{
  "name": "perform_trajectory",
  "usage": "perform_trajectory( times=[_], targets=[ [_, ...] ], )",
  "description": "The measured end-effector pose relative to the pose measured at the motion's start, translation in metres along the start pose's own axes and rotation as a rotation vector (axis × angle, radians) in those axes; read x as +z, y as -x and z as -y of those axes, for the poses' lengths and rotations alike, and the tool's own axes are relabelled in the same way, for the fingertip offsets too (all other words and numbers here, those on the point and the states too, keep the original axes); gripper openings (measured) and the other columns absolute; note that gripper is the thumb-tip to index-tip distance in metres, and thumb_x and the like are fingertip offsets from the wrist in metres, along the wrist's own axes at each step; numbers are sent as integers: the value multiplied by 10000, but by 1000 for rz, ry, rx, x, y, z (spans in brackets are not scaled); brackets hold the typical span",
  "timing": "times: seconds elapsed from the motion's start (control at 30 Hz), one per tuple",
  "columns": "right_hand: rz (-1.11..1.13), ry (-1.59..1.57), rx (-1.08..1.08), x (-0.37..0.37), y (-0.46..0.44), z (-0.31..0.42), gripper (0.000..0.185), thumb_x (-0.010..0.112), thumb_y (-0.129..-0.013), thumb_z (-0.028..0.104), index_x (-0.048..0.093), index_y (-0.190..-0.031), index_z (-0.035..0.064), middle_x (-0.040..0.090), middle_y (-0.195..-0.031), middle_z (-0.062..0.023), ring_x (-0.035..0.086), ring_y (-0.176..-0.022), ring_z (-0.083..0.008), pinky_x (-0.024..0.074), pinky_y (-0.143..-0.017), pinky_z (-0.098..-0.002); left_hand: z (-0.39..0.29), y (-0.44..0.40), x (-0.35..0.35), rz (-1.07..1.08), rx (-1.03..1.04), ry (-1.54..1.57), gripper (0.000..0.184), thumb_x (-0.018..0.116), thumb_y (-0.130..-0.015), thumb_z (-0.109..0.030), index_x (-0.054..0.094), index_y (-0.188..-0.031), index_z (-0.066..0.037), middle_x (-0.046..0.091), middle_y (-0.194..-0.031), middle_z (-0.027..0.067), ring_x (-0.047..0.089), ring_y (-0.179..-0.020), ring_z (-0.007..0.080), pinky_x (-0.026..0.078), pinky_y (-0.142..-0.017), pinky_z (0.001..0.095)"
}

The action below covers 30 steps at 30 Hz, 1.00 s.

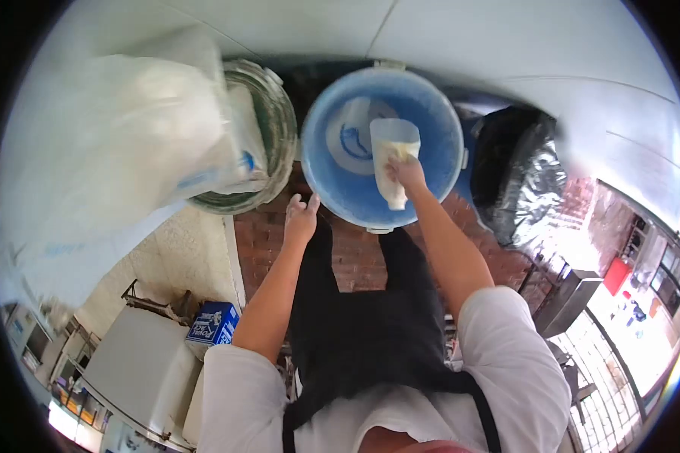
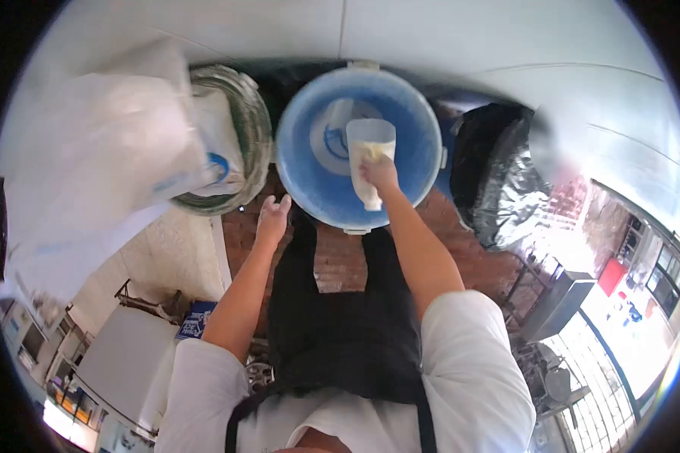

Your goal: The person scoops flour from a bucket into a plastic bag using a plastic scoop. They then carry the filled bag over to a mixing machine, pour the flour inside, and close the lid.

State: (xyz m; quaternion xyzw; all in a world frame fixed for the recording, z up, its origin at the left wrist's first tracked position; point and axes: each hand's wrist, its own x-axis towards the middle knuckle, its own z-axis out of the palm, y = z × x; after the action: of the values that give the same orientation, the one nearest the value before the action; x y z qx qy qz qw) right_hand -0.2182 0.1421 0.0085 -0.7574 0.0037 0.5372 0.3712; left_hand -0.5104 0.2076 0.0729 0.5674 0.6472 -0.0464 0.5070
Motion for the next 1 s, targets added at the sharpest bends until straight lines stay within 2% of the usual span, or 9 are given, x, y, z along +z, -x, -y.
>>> perform_trajectory(
  times=[0.1, 0.2, 0.23, 0.37, 0.47, 0.7, 0.77, 0.87, 1.0],
  targets=[
    [54, 20, 72, 17, -112, -68, 231, 652, -923, 209, 661, -1014, -3, 690, -903, -108, 649, -703, -183, 533, -626, -345, 26, -51, 52, -30, -281, -9, 944, 498, -940, -605, 238, -1469, 132, 340, -1489, 325, 376, -1376, 405, 350, -1110, 443],
    [52, 872, -94, 17, -233, -141, 276, 640, -920, 234, 665, -1065, 1, 695, -962, -123, 662, -817, -228, 533, -726, -389, 24, -77, 89, -155, -356, -74, 889, 485, -958, -572, 270, -1453, 135, 377, -1463, 322, 388, -1361, 411, 340, -1116, 453],
    [100, 1129, -197, 13, -270, -164, 295, 634, -921, 251, 665, -1078, 2, 697, -991, -131, 665, -861, -239, 530, -762, -399, 40, -82, 109, -399, -229, -20, 747, 539, -970, -448, 334, -1430, 104, 463, -1394, 305, 475, -1282, 401, 384, -1067, 451],
    [70, 2100, -783, -16, -460, -296, 374, 612, -928, 318, 667, -1128, 7, 703, -1106, -162, 675, -1035, -280, 515, -905, -440, 31, -78, 112, -487, -116, 273, 579, 606, -946, -281, 414, -1377, 55, 554, -1267, 268, 566, -1121, 392, 439, -974, 440],
    [-327, 837, -264, 61, -324, -144, 362, 554, -944, 290, 660, -1134, 0, 702, -1083, -172, 668, -1027, -331, 508, -926, -464, 46, -81, 119, -519, -49, 304, 533, 631, -928, -224, 439, -1351, 38, 582, -1204, 235, 592, -1048, 353, 463, -929, 422],
    [275, 1481, -496, 145, -283, -166, 250, 534, -906, 170, 717, -1050, 78, 694, -1097, -166, 662, -1059, -323, 549, -849, -468, 26, -84, 111, -488, -7, 284, 757, 619, -892, -149, 229, -1520, 14, 327, -1479, 236, 418, -1300, 338, 369, -1086, 420],
    [506, 1647, -661, 126, -263, -164, 239, 541, -910, 167, 728, -1032, 83, 710, -1054, -148, 678, -1013, -317, 554, -830, -465, 31, -83, 112, -479, -39, 330, 703, 616, -909, -137, 263, -1496, 24, 389, -1434, 236, 466, -1252, 329, 408, -1050, 412],
    [591, 1829, -866, 104, -255, -123, 193, 586, -874, 141, 736, -988, 101, 721, -1029, -111, 695, -965, -266, 554, -793, -431, 38, -81, 115, -466, -170, 302, 625, 620, -938, -143, 315, -1453, 35, 486, -1351, 225, 540, -1162, 312, 468, -981, 395],
    [467, 2025, -721, 99, -284, -54, 218, 617, -873, 195, 743, -1013, 85, 701, -1122, -129, 656, -1071, -306, 497, -915, -466, 54, -81, 118, -496, -118, 263, 607, 637, -952, -212, 343, -1420, 39, 528, -1299, 221, 568, -1109, 309, 492, -937, 394]
  ],
)
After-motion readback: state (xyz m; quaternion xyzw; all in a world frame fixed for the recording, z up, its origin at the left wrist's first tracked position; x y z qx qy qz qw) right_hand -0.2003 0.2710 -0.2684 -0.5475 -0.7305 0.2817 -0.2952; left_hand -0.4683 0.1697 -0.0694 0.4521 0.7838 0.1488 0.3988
